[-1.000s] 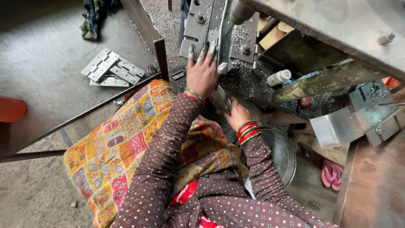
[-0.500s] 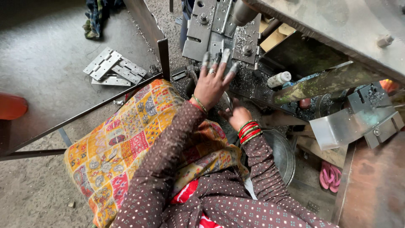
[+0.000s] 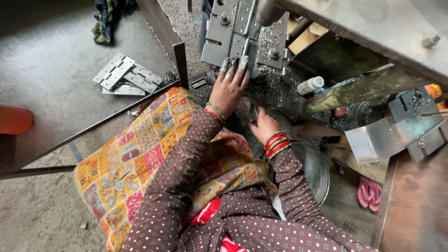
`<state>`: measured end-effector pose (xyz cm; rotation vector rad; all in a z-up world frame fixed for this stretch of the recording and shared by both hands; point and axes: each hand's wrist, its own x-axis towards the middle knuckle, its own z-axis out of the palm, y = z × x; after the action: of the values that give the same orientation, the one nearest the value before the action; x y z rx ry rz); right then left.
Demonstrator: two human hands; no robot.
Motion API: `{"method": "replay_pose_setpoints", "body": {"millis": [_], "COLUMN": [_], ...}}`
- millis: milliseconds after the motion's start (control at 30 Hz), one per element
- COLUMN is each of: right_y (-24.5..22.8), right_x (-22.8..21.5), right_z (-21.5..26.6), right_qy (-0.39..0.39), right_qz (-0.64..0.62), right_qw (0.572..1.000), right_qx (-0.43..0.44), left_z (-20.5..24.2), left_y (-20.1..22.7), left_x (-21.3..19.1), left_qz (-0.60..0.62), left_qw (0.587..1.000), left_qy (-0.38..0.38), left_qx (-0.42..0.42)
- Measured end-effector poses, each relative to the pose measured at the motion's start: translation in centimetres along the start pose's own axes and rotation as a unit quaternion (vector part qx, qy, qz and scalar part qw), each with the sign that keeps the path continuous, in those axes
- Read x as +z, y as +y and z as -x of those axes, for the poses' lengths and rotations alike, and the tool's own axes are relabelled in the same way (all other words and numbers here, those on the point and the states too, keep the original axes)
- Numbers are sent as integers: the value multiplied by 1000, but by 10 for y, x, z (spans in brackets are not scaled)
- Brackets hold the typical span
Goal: The person operates a manual metal punching machine to process metal hinges. They pick up a hinge, place it under the punch, pull a lever to activate the machine, and then move the processed hinge to a pile on the table. This cycle is repeated continuously.
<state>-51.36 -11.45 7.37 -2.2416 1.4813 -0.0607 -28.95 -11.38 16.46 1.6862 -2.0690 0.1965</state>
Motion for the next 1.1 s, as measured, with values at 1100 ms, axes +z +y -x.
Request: {"method": "replay_pose_setpoints", "body": {"millis": [1100], "right_y": [61], "right_x": [137], "right_z": [6], "right_qy": [102], "right_qz": [-29], "right_qw": [994], "right_qx": [0], "left_z": [-13], "left_y": [-17], "left_x": [34], "left_qz": [5], "left_qw": [996], "left_qy": [12], "left_qx": [-89]}}
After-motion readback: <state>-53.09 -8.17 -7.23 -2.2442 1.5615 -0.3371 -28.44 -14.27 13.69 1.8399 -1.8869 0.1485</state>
